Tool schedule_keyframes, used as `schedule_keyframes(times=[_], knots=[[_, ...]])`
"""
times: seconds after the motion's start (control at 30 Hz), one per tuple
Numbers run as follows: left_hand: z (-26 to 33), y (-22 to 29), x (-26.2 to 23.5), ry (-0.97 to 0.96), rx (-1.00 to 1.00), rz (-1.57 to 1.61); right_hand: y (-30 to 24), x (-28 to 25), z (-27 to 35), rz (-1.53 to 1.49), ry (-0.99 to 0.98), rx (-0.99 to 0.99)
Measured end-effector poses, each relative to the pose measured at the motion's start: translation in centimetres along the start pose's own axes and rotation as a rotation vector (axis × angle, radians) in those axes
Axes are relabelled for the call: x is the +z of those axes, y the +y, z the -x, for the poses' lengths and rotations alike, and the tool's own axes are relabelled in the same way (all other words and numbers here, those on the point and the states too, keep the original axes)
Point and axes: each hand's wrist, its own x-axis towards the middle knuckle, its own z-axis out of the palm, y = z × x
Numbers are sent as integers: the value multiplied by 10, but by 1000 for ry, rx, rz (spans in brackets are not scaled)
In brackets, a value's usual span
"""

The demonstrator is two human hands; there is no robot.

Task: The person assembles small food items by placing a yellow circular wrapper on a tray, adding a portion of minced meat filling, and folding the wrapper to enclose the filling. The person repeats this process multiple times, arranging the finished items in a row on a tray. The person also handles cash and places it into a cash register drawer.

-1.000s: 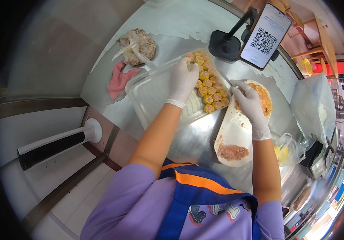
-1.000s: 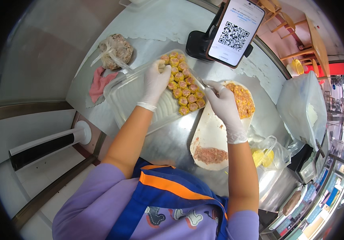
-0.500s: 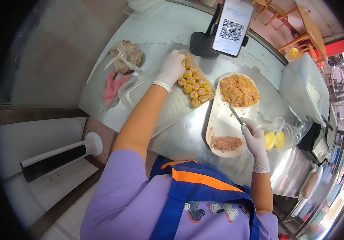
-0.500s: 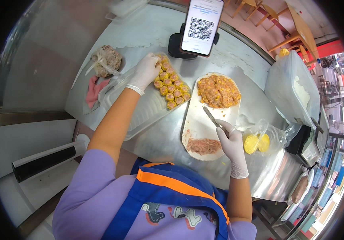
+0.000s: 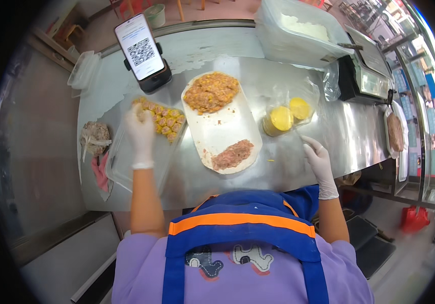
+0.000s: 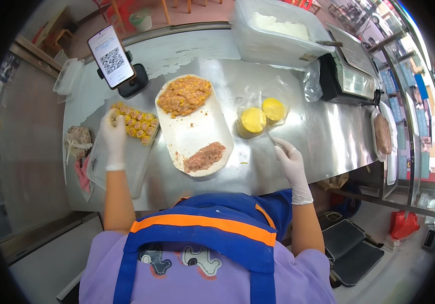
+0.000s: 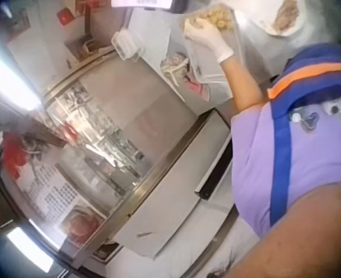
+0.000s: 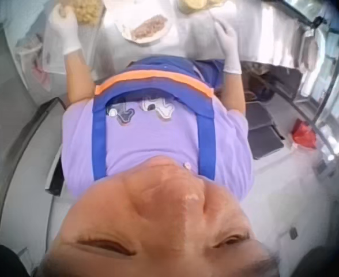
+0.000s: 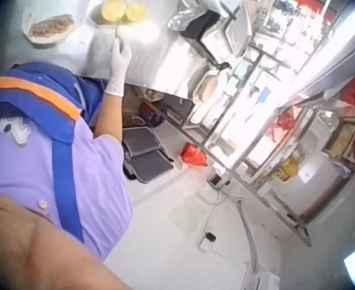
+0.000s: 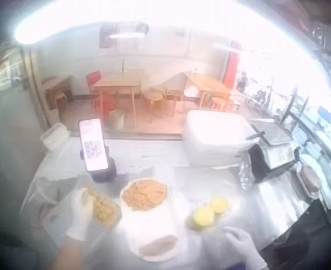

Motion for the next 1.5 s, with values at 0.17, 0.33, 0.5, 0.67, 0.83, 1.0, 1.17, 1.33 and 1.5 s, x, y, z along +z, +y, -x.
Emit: schedule_keyframes(times=[0.17,0.33,0.5,0.67,0.83,1.0,1.17,1.33,1.5], knots=[[40,190,55,-512,571,333,52,-39,11,-59,152,25],[43,252,175,-837,769,305,48,-30,30,-123,72,-63],[23,283,213,-978,510,-336,85,-68,66,-151,125,-60],[7,290,198,-1115,366,-452,139,-109,89,-303,251,79],[14,299,181,-1218,323,-370,159,-118,84,-413,234,107],[8,277,198,-1071,647,-267,131,-94,63,-319,161,6],[1,292,183,-1434,150,-11,128,-88,70,-354,101,64],[15,297,182,-1227,29,-265,151,-93,67,-365,124,63],[23,285,190,-1388,379,-423,135,-94,68,-404,138,55]])
